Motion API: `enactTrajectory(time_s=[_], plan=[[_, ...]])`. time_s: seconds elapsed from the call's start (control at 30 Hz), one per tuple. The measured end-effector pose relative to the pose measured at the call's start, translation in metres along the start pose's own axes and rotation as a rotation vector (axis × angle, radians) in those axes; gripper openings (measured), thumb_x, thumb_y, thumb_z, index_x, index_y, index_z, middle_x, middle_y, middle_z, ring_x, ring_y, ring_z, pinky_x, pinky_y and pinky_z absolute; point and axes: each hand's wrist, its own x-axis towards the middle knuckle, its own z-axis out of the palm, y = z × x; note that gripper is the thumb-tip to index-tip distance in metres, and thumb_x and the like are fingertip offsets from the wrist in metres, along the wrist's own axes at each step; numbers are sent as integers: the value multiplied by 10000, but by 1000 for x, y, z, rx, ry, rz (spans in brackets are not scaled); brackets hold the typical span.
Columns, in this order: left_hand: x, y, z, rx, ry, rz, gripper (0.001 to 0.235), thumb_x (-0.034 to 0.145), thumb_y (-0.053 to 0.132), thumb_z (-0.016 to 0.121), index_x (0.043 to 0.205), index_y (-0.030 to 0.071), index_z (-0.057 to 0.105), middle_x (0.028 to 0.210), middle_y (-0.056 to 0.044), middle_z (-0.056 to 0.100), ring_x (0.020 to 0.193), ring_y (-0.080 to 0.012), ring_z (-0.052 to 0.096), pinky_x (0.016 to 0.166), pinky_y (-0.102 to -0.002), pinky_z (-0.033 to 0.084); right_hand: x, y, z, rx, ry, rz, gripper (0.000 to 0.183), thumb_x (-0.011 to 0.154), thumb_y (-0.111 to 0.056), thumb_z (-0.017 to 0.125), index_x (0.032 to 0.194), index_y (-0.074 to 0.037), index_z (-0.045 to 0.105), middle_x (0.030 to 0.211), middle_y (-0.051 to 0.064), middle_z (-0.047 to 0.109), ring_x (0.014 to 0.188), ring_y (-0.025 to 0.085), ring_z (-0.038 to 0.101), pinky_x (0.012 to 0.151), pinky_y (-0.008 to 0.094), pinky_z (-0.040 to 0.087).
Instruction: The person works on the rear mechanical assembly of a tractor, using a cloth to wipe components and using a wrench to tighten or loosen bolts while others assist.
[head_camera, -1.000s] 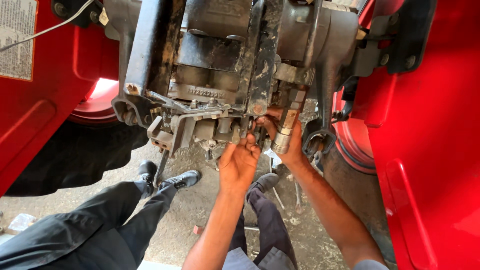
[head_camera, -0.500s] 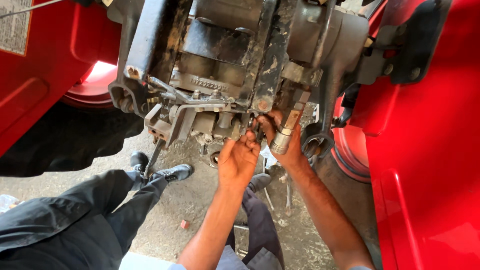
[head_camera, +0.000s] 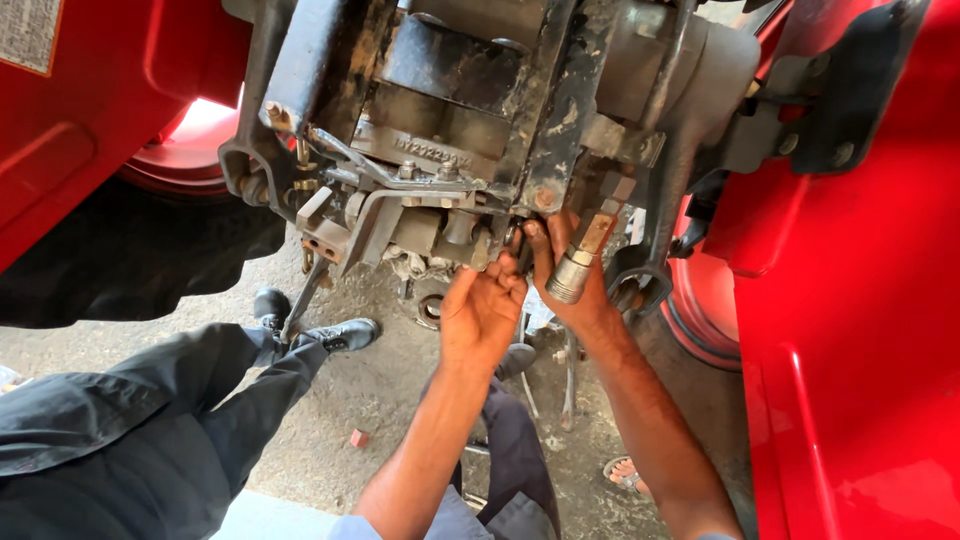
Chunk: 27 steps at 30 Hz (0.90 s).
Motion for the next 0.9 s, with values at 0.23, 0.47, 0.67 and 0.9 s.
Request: enactTrajectory(time_s=[0.23,0.47,0.67,0.9], plan=[[-2,0,5,-2,-19,-3,277,985,150,685,1228,19,663,1257,-161,705,1069,-214,689,891,-345,529,-2,7,-1,-71,-6,-43,90,1071,-46,599,1134,12,570,897,159,559,767,308,553,687,442,437],[-4,3,8,-15,-49,-6,240,986,127,684,1215,60,657,1247,-109,708,1126,-227,686,902,-350,526,-9,19,9,145,40,19,147,1084,-13,628,1003,-25,506,985,132,639,886,249,658,756,372,515],[-1,-5,6,-56,-68,9,293,985,152,695,1255,45,655,1275,-126,702,1108,-213,688,894,-343,520,0,13,-3,2,34,-96,170,1009,20,680,1162,-30,624,1005,136,657,892,281,670,774,384,516],[-1,-8,4,-58,-141,8,315,1015,179,679,1306,61,646,1346,-127,686,1107,-191,687,880,-324,516,5,0,-9,-191,26,-196,167,992,-4,631,1152,1,584,983,149,606,847,314,584,777,485,440]])
